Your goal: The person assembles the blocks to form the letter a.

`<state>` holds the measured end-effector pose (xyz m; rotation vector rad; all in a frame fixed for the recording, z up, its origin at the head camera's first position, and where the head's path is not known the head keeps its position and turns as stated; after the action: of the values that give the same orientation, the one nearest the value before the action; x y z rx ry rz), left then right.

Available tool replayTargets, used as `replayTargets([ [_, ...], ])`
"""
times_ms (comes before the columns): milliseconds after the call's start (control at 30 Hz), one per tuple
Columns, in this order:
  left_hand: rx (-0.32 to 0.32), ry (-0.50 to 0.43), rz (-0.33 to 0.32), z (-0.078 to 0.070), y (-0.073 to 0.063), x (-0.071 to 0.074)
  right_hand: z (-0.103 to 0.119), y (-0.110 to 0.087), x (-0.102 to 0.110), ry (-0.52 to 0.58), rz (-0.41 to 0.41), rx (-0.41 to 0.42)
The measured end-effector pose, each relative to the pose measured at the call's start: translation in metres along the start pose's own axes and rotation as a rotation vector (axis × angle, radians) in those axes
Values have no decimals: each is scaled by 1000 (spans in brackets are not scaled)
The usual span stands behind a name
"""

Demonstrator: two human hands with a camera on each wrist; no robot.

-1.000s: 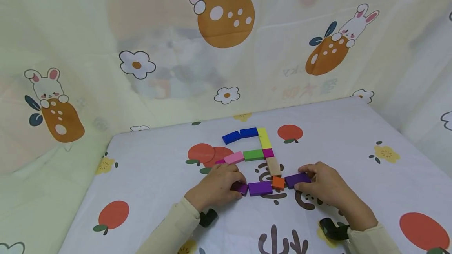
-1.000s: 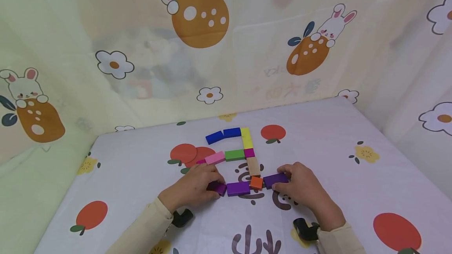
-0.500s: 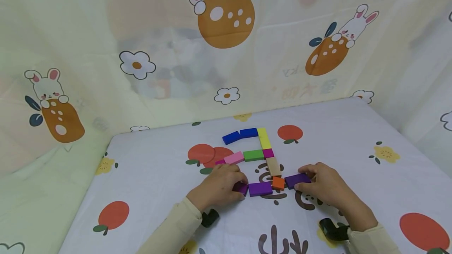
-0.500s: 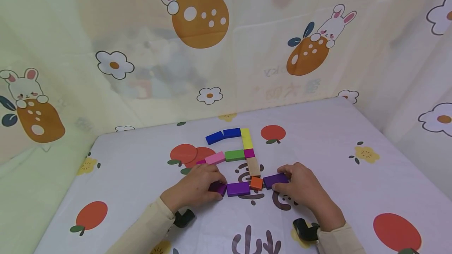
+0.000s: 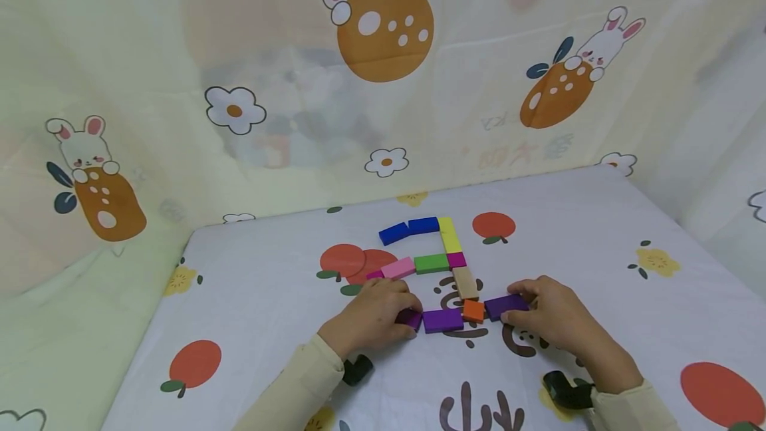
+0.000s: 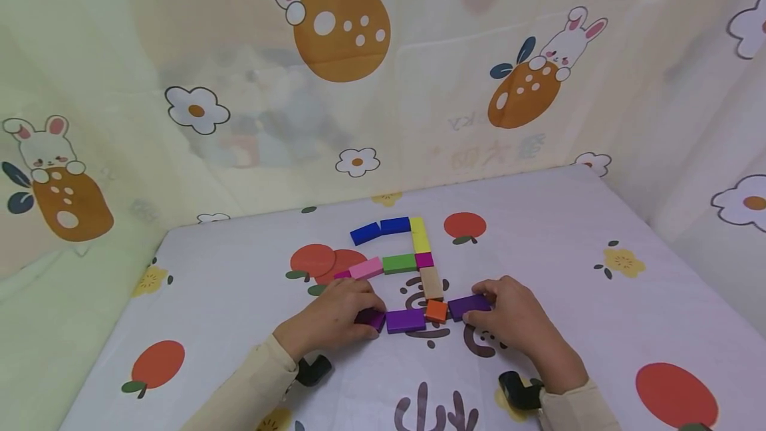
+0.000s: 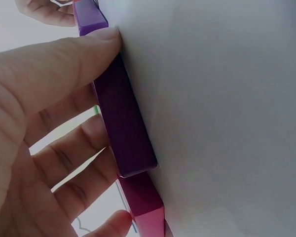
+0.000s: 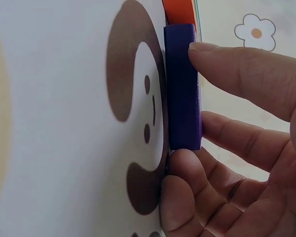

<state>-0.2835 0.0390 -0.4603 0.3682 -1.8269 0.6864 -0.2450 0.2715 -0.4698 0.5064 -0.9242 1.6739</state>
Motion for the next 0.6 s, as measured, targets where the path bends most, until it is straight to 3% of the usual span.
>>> replayTargets([
  [433,14,-35,18,2,-2,0,1,1,-1,1,10,2],
  [500,18,-62,-3,5,-2,5,0,2,-1,0,15,-2],
  [600,67,-104,-86,17,-3,19,-2,2,0,-4,19,-7],
])
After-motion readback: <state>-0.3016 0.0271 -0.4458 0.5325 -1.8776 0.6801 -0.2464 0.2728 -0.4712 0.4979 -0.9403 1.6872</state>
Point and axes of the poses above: each hand's wrist, its own y-axis towards the middle knuckle, its own x-axis out of the back of the hand, z = x × y, the point moved 10 cm from there along y, towards the middle knuckle, and after that the axes turned 14 degrees about z, right-handed, at the moved point
